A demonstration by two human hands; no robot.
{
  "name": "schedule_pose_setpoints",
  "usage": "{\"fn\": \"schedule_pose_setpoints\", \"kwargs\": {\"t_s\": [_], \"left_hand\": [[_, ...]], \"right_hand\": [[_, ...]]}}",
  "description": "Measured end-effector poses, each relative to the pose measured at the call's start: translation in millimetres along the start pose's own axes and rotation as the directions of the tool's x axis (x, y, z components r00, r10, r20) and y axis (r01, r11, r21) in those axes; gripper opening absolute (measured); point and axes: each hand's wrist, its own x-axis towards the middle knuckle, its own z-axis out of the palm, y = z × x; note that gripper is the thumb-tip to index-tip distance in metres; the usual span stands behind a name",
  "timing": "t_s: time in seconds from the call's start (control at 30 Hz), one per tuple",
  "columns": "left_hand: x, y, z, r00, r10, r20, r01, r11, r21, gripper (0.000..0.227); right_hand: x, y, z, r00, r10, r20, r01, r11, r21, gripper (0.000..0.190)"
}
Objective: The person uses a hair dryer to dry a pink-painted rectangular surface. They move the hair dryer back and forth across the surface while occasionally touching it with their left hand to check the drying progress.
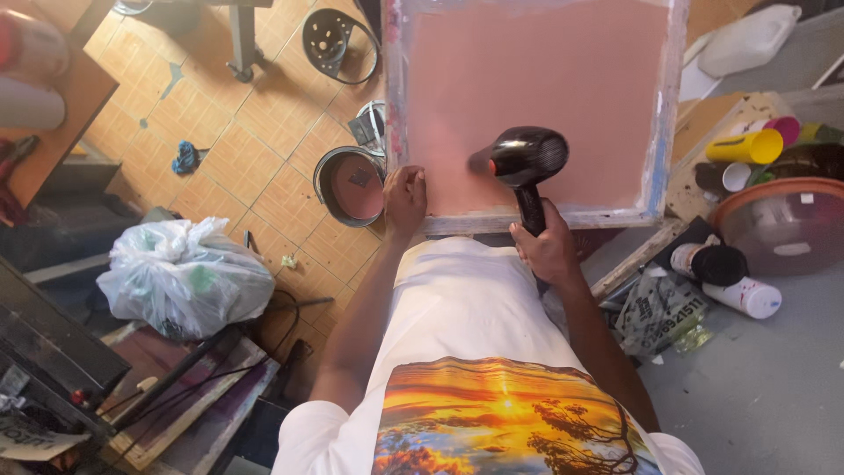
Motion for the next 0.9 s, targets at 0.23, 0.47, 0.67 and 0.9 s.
{"fn": "schedule_pose_setpoints", "kwargs": {"t_s": [0.23, 0.47, 0.67, 0.9], "left_hand": [[1, -3, 6, 0.999, 0.030, 0.044, -0.028, 0.999, -0.043, 0.012], [-2, -3, 1, 0.999, 0.038, 0.035, -0.038, 0.999, -0.011, 0.014], [-13, -6, -4, 1.000, 0.025, -0.002, -0.025, 1.000, -0.006, 0.015], [-22, -9, -3, 1.000, -0.016, 0.014, 0.016, 1.000, -0.010, 0.017]], "right_hand": [[-7, 33, 6, 0.998, -0.063, -0.015, 0.065, 0.972, 0.226, 0.022], [-31, -8, 12, 0.998, -0.007, 0.070, -0.011, 0.969, 0.247, 0.018], [-41, -4, -13, 0.999, 0.050, 0.019, -0.052, 0.986, 0.156, 0.012], [-42, 23, -43, 0.997, -0.027, -0.077, 0.042, 0.979, 0.202, 0.026]]}}
